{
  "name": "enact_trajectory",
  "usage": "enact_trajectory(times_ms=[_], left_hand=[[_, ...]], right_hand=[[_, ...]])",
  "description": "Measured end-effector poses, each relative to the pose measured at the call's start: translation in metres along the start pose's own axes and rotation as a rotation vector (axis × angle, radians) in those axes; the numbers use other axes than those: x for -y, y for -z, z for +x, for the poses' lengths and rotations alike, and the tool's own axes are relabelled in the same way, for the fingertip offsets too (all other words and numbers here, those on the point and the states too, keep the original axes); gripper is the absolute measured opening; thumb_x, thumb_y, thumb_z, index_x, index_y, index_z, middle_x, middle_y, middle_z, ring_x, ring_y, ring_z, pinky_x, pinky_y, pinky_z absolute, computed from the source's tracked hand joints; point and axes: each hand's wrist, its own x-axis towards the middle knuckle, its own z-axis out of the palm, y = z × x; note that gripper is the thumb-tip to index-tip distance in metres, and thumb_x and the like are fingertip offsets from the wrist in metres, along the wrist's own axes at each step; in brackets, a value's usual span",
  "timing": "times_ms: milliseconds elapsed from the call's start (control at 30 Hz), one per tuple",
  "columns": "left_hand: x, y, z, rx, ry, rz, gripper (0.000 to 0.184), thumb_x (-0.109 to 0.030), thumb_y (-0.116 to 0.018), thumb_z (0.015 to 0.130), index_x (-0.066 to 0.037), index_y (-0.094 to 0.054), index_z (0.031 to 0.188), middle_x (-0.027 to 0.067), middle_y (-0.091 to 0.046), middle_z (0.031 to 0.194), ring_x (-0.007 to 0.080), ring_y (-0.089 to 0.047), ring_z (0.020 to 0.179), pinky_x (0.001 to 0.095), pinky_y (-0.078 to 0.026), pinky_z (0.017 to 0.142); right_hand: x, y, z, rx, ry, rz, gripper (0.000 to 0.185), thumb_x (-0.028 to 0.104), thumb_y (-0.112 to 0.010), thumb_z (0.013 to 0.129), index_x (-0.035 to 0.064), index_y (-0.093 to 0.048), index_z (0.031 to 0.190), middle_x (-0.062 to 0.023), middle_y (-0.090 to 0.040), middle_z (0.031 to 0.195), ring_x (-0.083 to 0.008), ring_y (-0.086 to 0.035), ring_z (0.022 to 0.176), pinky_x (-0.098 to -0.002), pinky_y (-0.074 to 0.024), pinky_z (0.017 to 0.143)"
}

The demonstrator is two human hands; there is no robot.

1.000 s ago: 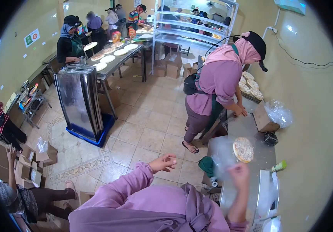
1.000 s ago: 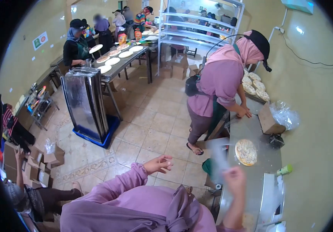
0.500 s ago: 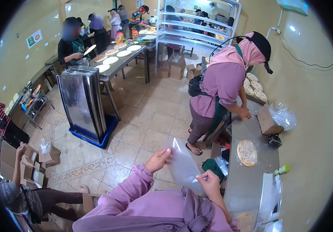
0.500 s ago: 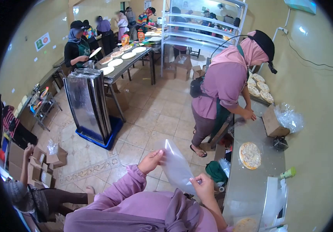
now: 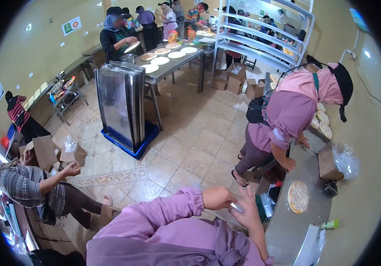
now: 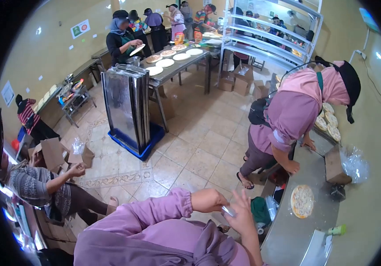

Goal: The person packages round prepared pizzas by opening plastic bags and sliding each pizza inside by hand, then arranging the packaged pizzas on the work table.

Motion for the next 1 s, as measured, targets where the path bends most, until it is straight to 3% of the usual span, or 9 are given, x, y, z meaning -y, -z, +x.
enact_trajectory(times_ms=[100,167,267,400,500,567,733,867,1000], left_hand=[[0.012,0.005,0.004,-0.060,0.065,0.004,0.013,-0.010,-0.063,0.071,-0.003,-0.055,0.079,0.0151,-0.056,0.071,0.0322,-0.055,0.067,0.0384,-0.043,0.059],[0.019,0.013,0.005,-0.148,0.109,-0.032,0.014,-0.010,-0.064,0.071,-0.003,-0.054,0.077,0.0153,-0.054,0.070,0.0324,-0.054,0.066,0.0379,-0.042,0.058],[0.032,0.020,0.008,-0.337,0.137,-0.008,0.017,-0.012,-0.064,0.074,-0.002,-0.051,0.077,0.0141,-0.052,0.069,0.0303,-0.053,0.064,0.0357,-0.041,0.057],[0.030,0.021,0.020,-0.375,0.329,-0.105,0.017,-0.016,-0.061,0.080,-0.002,-0.054,0.084,0.0126,-0.054,0.075,0.0268,-0.055,0.068,0.0332,-0.043,0.060],[0.014,0.020,0.041,-0.479,0.177,-0.263,0.019,-0.015,-0.060,0.080,-0.003,-0.056,0.093,0.0132,-0.056,0.085,0.0278,-0.056,0.077,0.0323,-0.045,0.066],[-0.001,0.027,0.058,-0.447,-0.019,-0.024,0.021,-0.016,-0.060,0.079,-0.003,-0.058,0.096,0.0125,-0.056,0.093,0.0286,-0.055,0.085,0.0336,-0.045,0.072],[0.016,0.009,0.077,-0.228,0.042,0.334,0.017,-0.019,-0.058,0.079,-0.005,-0.061,0.088,0.0107,-0.057,0.092,0.0292,-0.055,0.088,0.0368,-0.045,0.073],[0.023,0.003,0.079,-0.073,0.338,0.316,0.014,-0.018,-0.055,0.080,-0.007,-0.063,0.085,0.0116,-0.060,0.083,0.0294,-0.057,0.078,0.0367,-0.046,0.069],[0.031,-0.008,0.086,-0.229,0.300,0.324,0.015,-0.009,-0.051,0.074,-0.008,-0.062,0.085,0.0119,-0.060,0.082,0.0311,-0.058,0.076,0.0393,-0.046,0.065]], right_hand=[[-0.018,-0.005,-0.002,0.268,-0.021,0.033,0.038,0.018,-0.070,0.068,0.0061,-0.062,0.102,-0.0180,-0.060,0.101,-0.0266,-0.055,0.103,-0.0362,-0.0377,0.092],[-0.022,-0.001,-0.001,0.474,-0.356,0.302,0.020,0.017,-0.067,0.072,0.0034,-0.067,0.087,-0.0117,-0.065,0.076,-0.0171,-0.063,0.076,-0.0321,-0.0468,0.075],[-0.038,-0.001,-0.005,0.376,-0.392,0.433,0.017,0.017,-0.066,0.075,0.0014,-0.066,0.082,-0.0089,-0.064,0.068,-0.0120,-0.060,0.062,-0.0279,-0.0472,0.060],[-0.056,0.014,0.006,0.356,-0.577,0.664,0.019,0.018,-0.068,0.073,-0.0011,-0.064,0.074,-0.0072,-0.063,0.067,-0.0111,-0.058,0.065,-0.0272,-0.0452,0.058],[-0.069,0.026,0.024,0.313,-0.386,0.298,0.023,0.019,-0.073,0.065,-0.0004,-0.062,0.072,-0.0118,-0.060,0.059,-0.0184,-0.058,0.053,-0.0307,-0.0445,0.052],[-0.074,0.030,0.036,0.338,-0.351,0.221,0.025,0.020,-0.074,0.063,-0.0002,-0.061,0.070,-0.0138,-0.059,0.060,-0.0231,-0.058,0.054,-0.0328,-0.0447,0.052],[-0.088,0.035,0.053,0.348,-0.260,0.077,0.032,0.028,-0.074,0.061,0.0013,-0.057,0.064,-0.0178,-0.057,0.061,-0.0339,-0.058,0.058,-0.0389,-0.0445,0.054],[-0.106,0.038,0.057,0.355,-0.201,0.031,0.039,0.041,-0.064,0.071,0.0030,-0.057,0.065,-0.0191,-0.056,0.062,-0.0354,-0.056,0.060,-0.0409,-0.0434,0.055],[-0.121,0.044,0.060,0.232,-0.291,0.329,0.043,0.039,-0.055,0.082,-0.0018,-0.056,0.068,-0.0229,-0.050,0.060,-0.0307,-0.049,0.050,-0.0398,-0.0377,0.050]])
